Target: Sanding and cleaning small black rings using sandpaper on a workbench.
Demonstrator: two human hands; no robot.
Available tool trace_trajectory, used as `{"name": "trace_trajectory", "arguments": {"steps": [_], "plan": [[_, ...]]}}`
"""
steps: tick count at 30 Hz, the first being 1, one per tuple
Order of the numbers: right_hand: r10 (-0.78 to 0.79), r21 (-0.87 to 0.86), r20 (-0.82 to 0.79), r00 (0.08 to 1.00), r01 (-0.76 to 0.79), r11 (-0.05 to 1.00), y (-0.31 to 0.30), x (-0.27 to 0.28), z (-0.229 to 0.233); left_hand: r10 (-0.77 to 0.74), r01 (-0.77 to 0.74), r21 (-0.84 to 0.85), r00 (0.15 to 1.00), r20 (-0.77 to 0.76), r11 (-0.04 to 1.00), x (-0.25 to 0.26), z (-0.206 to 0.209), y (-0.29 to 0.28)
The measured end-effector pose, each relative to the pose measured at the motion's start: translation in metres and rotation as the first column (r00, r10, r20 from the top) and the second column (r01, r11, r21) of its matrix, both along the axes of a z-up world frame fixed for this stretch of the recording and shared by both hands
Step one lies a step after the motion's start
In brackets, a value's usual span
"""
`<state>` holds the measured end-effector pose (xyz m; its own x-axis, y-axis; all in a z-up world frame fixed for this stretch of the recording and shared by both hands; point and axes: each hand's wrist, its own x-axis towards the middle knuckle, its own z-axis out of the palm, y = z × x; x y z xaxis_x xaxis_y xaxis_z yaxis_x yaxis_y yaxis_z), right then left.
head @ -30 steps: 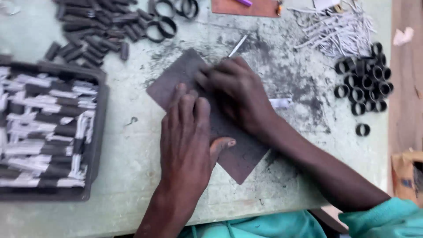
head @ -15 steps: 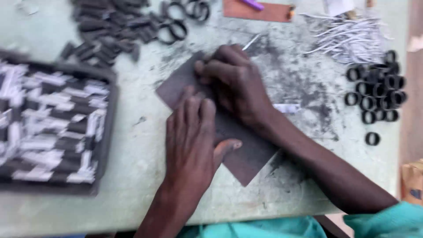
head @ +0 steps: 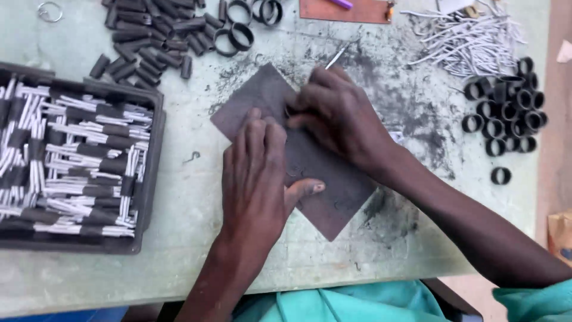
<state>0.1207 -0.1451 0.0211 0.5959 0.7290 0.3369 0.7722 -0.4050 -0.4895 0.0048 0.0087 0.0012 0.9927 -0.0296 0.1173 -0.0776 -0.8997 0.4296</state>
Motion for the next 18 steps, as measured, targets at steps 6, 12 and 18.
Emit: {"name": "trace_trajectory", "arguments": {"steps": [6,12,18], "plan": [[0.015,-0.115,-0.282,0.959,-0.050,0.992,-0.087,-0.081,0.024,-0.013,0.013,-0.019,1.000,-0.018,1.000,-0.001,-0.006,0.000],[-0.176,-0.069,-0.233,0.956,0.165,0.984,-0.075,-0.076,0.062,-0.006,0.005,-0.032,1.000,-0.021,0.999,0.002,-0.007,-0.001],[-0.249,-0.036,-0.042,0.967,0.248,0.968,-0.074,-0.127,-0.003,-0.007,0.007,-0.026,1.000,-0.013,1.000,0.001,-0.004,0.000]]}}
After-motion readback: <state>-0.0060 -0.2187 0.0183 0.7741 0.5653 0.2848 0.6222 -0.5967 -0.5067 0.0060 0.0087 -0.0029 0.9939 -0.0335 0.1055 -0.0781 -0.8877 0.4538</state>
